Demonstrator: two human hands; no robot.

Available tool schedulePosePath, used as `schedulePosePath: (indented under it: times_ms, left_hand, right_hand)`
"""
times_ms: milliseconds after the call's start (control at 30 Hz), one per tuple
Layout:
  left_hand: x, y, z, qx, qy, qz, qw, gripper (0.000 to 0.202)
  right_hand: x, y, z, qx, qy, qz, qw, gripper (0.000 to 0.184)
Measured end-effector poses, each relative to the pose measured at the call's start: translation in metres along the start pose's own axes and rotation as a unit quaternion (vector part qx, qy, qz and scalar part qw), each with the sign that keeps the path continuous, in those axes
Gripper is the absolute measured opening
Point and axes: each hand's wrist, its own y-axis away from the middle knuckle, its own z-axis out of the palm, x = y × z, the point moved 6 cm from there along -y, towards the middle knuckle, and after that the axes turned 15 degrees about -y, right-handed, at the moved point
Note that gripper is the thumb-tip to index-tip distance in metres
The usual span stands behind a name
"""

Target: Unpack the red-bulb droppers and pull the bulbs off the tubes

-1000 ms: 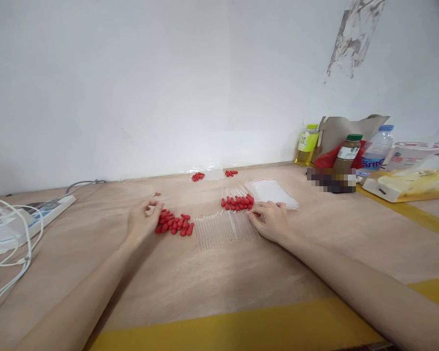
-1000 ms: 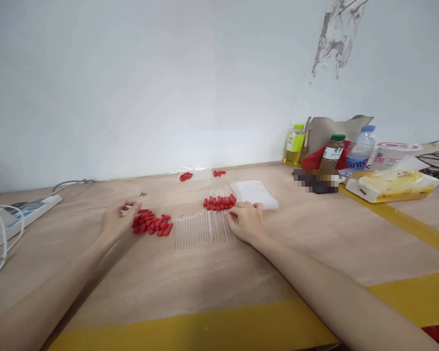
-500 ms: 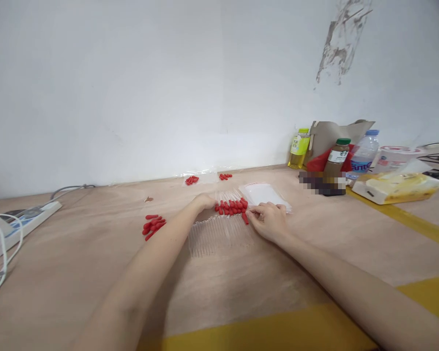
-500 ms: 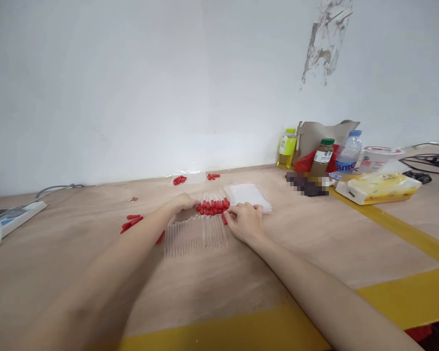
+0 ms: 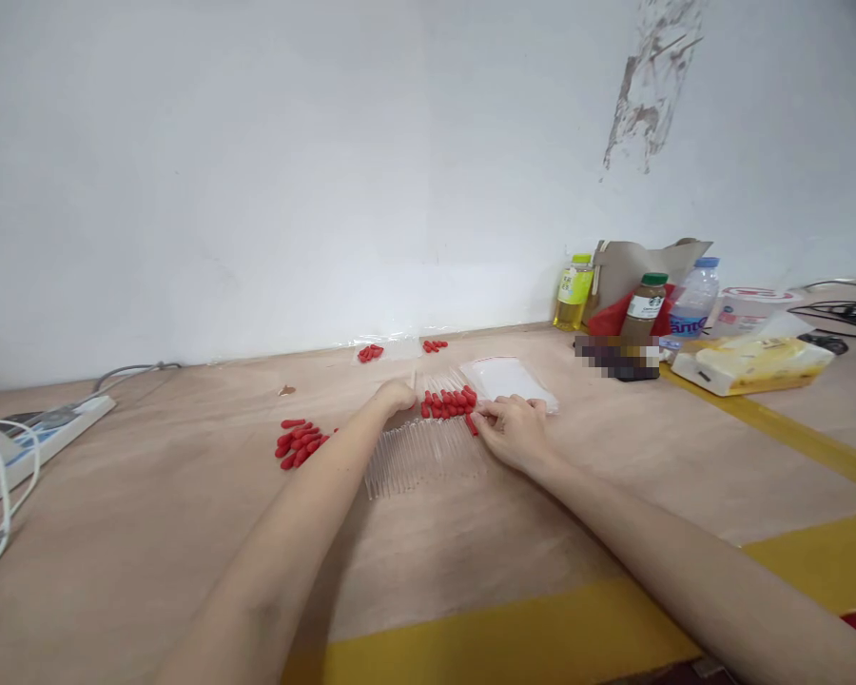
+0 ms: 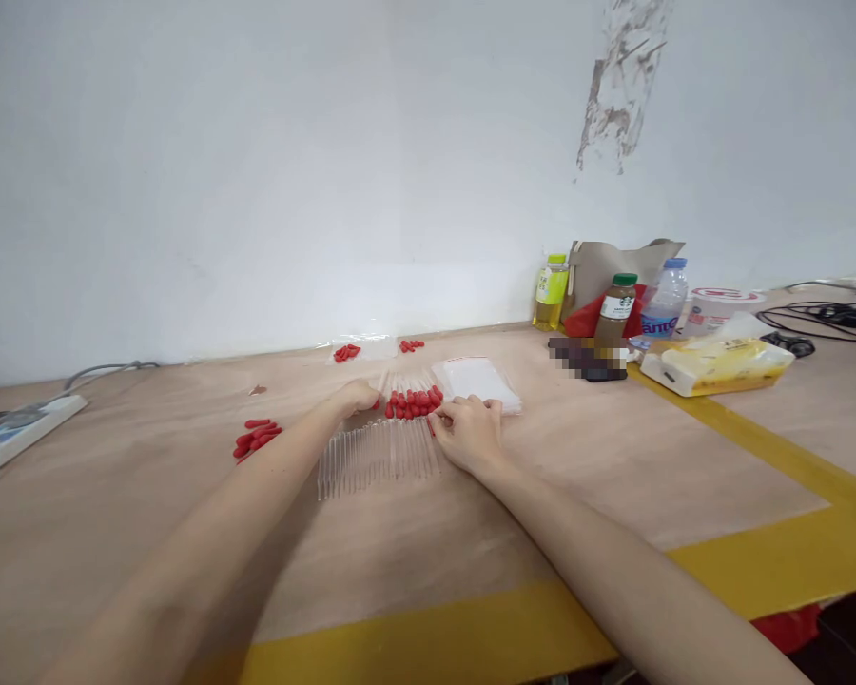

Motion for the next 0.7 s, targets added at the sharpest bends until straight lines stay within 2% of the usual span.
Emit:
schedulePosePath:
  times_ms: [100, 167, 233, 267, 333, 433, 533, 700]
  left_hand:
    - [-0.005, 0.023, -0.025, 0.055, -0.035, 0.002, 0.998, 0.018]
    - [-0.011, 0.050, -0.042, 0.109, -0.049, 0.032, 0.992, 0.017]
    - [-0.018, 0.083, -0.049, 0.151, -0.059, 0.091, 0.983, 0.015]
    - [-0.018, 0.103, -0.051, 0.198, -0.079, 0.160, 0.964, 0.015]
    - [-0.025, 0.139, -0.044, 0.251, -0.099, 0.246, 0.931, 0.013]
    - [-0.034, 0.176, -0.023, 0.307, -0.111, 0.332, 0.885, 0.009]
    - [-0.035, 0.190, -0.012, 0.343, -0.094, 0.363, 0.861, 0.005]
    - [-0.027, 0.194, -0.012, 0.368, -0.090, 0.379, 0.844, 0.004]
  right_hand:
    - [0.000, 0.000, -0.002, 0.023, -0.039, -0.016, 0.999, 0.022]
    - [-0.003, 0.002, -0.008, 0.067, -0.072, -0.039, 0.994, 0.028]
    - [-0.011, 0.006, -0.014, 0.109, -0.097, -0.066, 0.987, 0.041]
    - [-0.017, 0.009, -0.016, 0.118, -0.105, -0.081, 0.984, 0.045]
    - [-0.033, 0.016, -0.015, 0.091, -0.107, -0.122, 0.983, 0.045]
    - [-0.062, 0.029, -0.003, -0.007, -0.076, -0.204, 0.976, 0.040]
    - [-0.077, 0.039, 0.010, -0.061, -0.055, -0.250, 0.965, 0.033]
    - [-0.076, 0.043, 0.024, -0.074, -0.053, -0.275, 0.957, 0.026]
